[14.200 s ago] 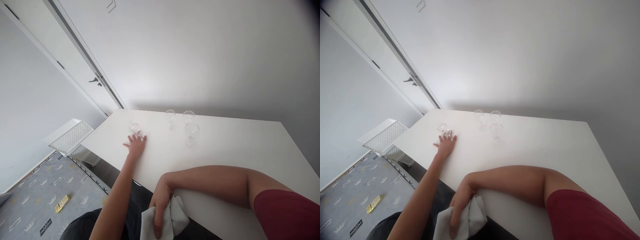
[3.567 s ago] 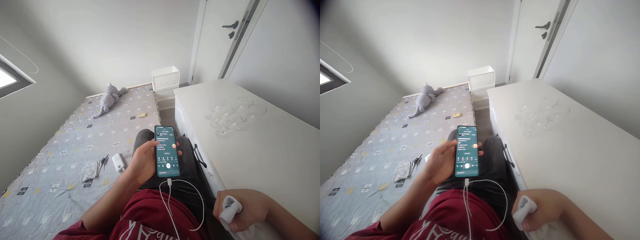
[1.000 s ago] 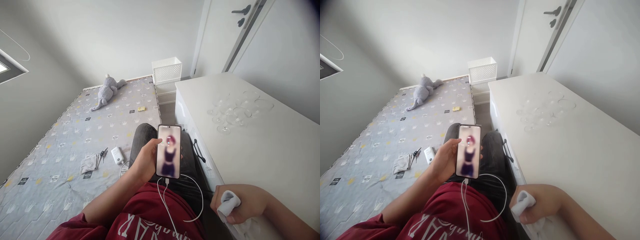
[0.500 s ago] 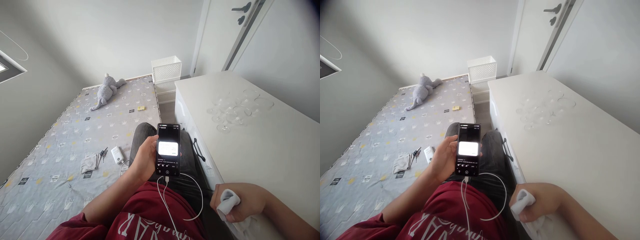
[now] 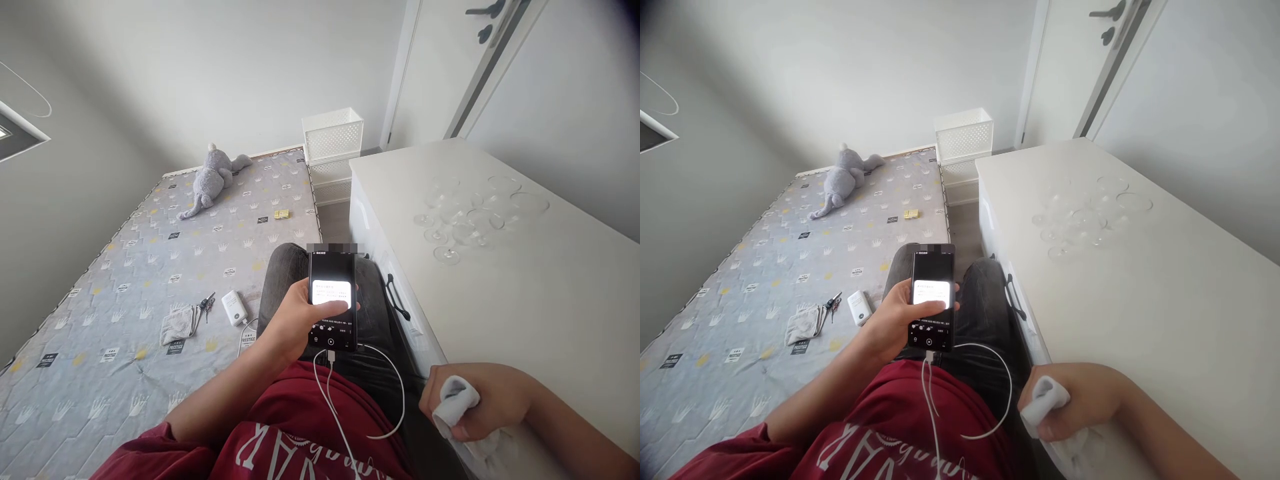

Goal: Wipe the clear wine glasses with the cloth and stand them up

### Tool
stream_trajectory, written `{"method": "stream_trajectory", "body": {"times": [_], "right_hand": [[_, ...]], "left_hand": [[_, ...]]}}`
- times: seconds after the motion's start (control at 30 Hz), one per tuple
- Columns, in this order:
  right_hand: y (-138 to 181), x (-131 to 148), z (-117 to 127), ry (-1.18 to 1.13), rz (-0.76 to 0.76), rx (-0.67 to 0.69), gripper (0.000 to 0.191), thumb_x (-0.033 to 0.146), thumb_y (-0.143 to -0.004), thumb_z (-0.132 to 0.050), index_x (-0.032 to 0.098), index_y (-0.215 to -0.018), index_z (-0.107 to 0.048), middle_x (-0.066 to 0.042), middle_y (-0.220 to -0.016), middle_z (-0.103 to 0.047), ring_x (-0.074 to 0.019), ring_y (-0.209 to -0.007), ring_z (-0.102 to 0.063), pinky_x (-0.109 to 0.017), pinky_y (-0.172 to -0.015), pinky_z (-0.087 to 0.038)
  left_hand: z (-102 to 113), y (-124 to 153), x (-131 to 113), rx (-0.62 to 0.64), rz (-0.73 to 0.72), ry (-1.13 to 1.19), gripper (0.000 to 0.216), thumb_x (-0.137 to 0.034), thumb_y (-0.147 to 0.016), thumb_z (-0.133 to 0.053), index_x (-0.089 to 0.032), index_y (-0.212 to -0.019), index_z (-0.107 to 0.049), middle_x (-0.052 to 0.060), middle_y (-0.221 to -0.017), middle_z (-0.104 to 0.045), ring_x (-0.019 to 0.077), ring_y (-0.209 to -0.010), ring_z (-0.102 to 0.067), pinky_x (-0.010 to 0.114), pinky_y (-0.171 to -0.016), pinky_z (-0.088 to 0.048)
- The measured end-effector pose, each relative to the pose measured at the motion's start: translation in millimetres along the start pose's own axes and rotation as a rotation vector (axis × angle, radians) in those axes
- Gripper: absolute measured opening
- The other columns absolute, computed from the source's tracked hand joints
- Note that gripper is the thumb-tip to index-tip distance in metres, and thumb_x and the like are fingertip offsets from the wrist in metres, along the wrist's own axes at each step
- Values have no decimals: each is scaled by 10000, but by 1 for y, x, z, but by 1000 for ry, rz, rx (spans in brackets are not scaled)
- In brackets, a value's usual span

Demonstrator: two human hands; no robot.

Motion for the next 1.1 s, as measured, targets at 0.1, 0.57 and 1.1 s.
{"method": "stream_trajectory", "body": {"times": [0.1, 0.57, 1.1], "right_hand": [[-1, 2, -1, -1, 18, 8, 571, 615, -811, -796, 167, -653, -478, 31, -650, -461, -86, -596, -397, -260, -563, -313], [-1, 3, -1, 18, 26, 18, 573, 651, -825, -768, 179, -669, -482, 33, -655, -459, -99, -599, -391, -281, -563, -315], [-1, 2, 0, 8, 20, 15, 556, 603, -832, -784, 173, -660, -475, 34, -653, -451, -90, -597, -380, -278, -576, -305]], "left_hand": [[1, 1, 1, -21, 22, 65, 356, -274, -795, -825, -134, -1118, -776, 160, -1193, -780, 299, -973, -773, 363, -790, -607], [3, 1, -1, -49, 60, 179, 319, -301, -889, -643, -107, -1089, -798, 160, -1022, -809, 347, -1033, -755, 416, -861, -608], [3, 2, 1, -39, 108, 230, 388, -394, -919, -657, -111, -1156, -775, 166, -1037, -805, 357, -1044, -755, 449, -907, -591]]}}
Point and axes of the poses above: each hand's wrist, its own y-axis away from the middle knuckle, its own z-axis out of the back of the hand, x = y × z, the point moved 6 cm from there along -y, towards the middle knuckle
